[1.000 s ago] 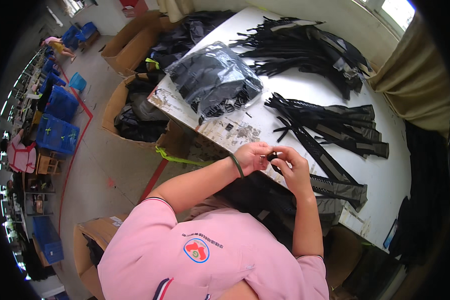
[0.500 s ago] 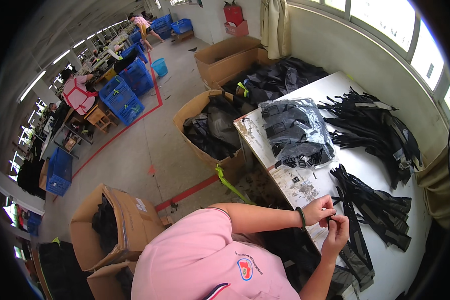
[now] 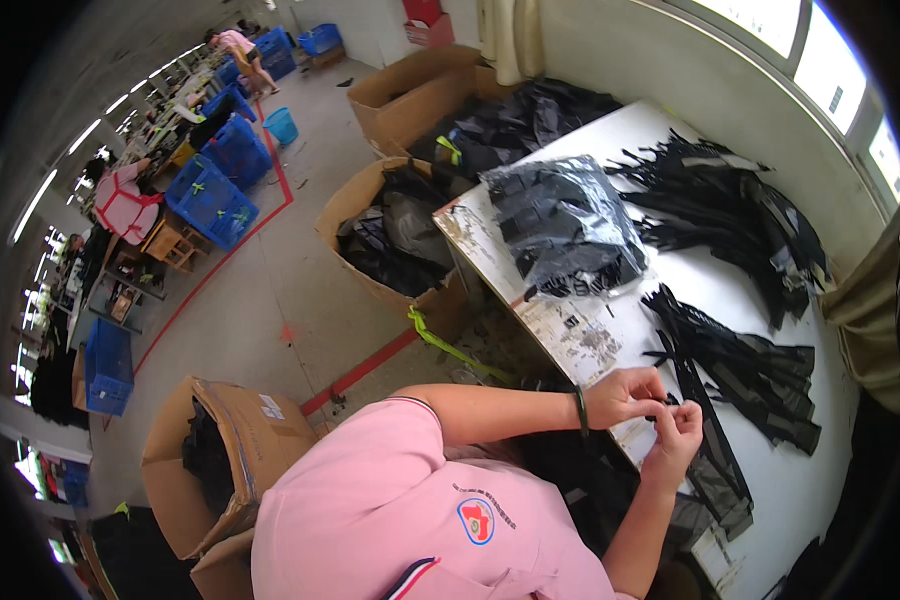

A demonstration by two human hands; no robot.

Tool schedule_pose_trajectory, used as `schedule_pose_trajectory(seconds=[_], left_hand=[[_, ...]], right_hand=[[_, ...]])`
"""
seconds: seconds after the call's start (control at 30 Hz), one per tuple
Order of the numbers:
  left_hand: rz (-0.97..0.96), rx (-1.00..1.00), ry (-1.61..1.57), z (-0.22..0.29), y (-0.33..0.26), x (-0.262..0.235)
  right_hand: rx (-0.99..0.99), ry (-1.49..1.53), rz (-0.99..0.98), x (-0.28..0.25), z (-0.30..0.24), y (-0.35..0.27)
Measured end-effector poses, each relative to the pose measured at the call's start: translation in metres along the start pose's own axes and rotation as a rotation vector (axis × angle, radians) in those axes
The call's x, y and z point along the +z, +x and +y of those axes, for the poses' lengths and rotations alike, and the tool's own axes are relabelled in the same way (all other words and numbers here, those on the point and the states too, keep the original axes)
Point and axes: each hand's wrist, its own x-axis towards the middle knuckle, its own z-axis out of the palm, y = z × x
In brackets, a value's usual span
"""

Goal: The person is assembling black fabric bags or straps, attaching small plastic clips or buckles to the fabric components on a workbench.

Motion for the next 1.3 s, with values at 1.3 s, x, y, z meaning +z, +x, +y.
schedule_pose_trajectory(seconds=[1.3], left_hand=[[0.044, -0.042, -0.159, -0.003, 0.000, -0.015]], right_hand=[[0.050, 0.024, -0.108, 0.012, -0.008, -0.007]])
